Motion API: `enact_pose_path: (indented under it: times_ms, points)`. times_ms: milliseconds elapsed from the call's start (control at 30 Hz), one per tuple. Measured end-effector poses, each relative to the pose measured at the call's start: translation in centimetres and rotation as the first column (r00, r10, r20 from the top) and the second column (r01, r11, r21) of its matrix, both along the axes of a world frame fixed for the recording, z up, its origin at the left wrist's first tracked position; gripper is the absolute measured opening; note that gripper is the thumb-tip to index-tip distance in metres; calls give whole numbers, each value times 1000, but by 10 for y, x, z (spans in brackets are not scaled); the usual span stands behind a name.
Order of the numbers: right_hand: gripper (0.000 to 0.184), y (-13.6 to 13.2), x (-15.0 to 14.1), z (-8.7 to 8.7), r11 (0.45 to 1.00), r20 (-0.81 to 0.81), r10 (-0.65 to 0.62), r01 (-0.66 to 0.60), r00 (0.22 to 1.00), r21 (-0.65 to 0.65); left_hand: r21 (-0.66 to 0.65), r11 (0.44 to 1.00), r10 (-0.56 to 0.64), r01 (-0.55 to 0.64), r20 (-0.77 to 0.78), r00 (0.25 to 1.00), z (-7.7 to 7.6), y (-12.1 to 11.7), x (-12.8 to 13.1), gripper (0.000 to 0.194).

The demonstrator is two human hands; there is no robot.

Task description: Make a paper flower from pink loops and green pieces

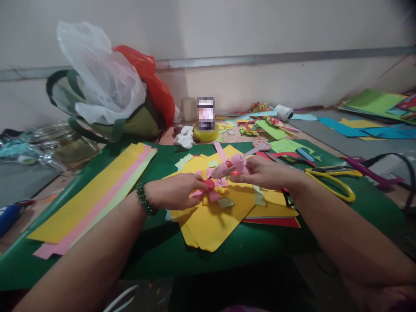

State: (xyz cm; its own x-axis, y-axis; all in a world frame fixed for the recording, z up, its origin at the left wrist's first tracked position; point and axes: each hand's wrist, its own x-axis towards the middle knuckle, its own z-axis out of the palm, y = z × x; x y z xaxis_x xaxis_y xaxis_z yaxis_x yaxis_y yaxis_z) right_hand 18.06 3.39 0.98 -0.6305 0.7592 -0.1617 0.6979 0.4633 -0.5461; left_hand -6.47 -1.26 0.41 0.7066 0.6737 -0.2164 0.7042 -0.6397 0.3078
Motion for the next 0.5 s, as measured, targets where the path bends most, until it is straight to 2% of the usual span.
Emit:
enact_pose_path:
  times_ms: [233, 333, 500]
  points:
    - [64, 3, 3, 1, 999, 122, -34, 31, 992, 28, 10, 1000, 30, -29, -20, 999, -1, 0, 3, 23]
    - [61, 5, 5, 1, 1000, 77, -2, 0, 997, 23, 18, 998, 59, -58, -57, 997, 1, -3, 9, 21]
    - [58, 10, 8, -2, 999, -4, 34, -34, 999, 28, 69, 993, 104, -96, -116, 988, 3, -7, 16, 30]
